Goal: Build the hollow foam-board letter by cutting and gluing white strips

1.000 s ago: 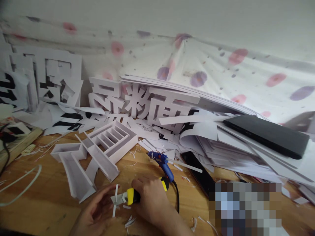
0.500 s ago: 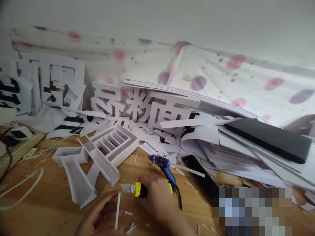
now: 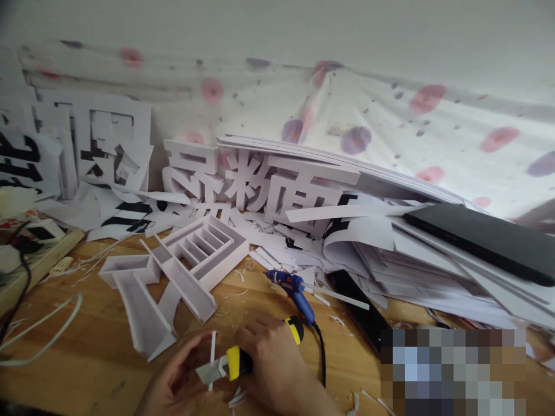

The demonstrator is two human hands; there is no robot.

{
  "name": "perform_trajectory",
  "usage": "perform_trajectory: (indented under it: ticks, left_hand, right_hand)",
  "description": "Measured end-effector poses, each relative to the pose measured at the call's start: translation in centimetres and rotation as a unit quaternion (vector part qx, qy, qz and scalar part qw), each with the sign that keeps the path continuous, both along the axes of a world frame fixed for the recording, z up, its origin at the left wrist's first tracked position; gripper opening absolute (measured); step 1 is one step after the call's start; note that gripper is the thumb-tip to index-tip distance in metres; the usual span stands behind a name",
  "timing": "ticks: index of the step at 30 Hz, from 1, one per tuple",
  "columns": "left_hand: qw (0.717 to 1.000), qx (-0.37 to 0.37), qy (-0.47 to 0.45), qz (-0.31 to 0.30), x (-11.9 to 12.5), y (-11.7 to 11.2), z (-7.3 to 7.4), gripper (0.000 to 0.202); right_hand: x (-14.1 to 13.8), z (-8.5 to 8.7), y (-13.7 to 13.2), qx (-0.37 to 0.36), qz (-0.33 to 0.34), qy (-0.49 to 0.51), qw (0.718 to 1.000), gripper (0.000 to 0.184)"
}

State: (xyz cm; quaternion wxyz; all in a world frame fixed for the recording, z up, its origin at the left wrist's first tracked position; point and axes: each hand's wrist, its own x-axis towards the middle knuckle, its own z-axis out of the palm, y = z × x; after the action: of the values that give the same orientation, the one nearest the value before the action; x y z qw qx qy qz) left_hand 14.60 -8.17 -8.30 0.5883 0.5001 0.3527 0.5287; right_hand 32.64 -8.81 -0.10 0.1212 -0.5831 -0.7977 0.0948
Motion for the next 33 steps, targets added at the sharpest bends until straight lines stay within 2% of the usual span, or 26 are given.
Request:
perform_trajectory:
  ticks: [6, 11, 17, 23, 27, 31, 33]
  left_hand:
    - [0.999, 0.017, 0.04, -0.003, -0.2, -0.1, 1.0, 0.058]
    - [0.999, 0.003, 0.032, -0.024, -0.4, -0.2, 0.9, 0.058]
    - [0.997, 0.007, 0.021, -0.071, -0.6, -0.5, 0.4, 0.056]
    - [0.998, -0.005, 0.038, -0.051, -0.7, -0.4, 0.4, 0.061]
    - [0.999, 0.0, 0.042, -0.019, -0.6, -0.1, 0.3, 0.057]
    - [0.996, 0.035, 0.062, -0.055, -0.8, 0.3, 0.4, 0.055]
    - [0.993, 0.051, 0.077, -0.078, -1.1, 0.4, 0.6, 0.054]
  right_hand:
    - [0.2, -0.3, 0.1, 0.015, -0.021, 0.04, 0.999, 0.006]
    - [0.2, -0.1, 0.4, 0.018, -0.043, 0.029, 0.998, 0.006]
    - [0.7, -0.1, 0.8, -0.006, -0.097, 0.024, 0.995, 0.015]
    - [0.7, 0.4, 0.9, -0.034, -0.146, 0.054, 0.987, 0.022]
    - [-0.1, 1.2, 0.4, -0.05, -0.142, 0.131, 0.98, 0.022]
    - [-1.1, 1.4, -0.3, -0.078, -0.086, 0.25, 0.961, 0.036]
    - [-1.2, 1.3, -0.5, -0.086, -0.065, 0.306, 0.946, 0.034]
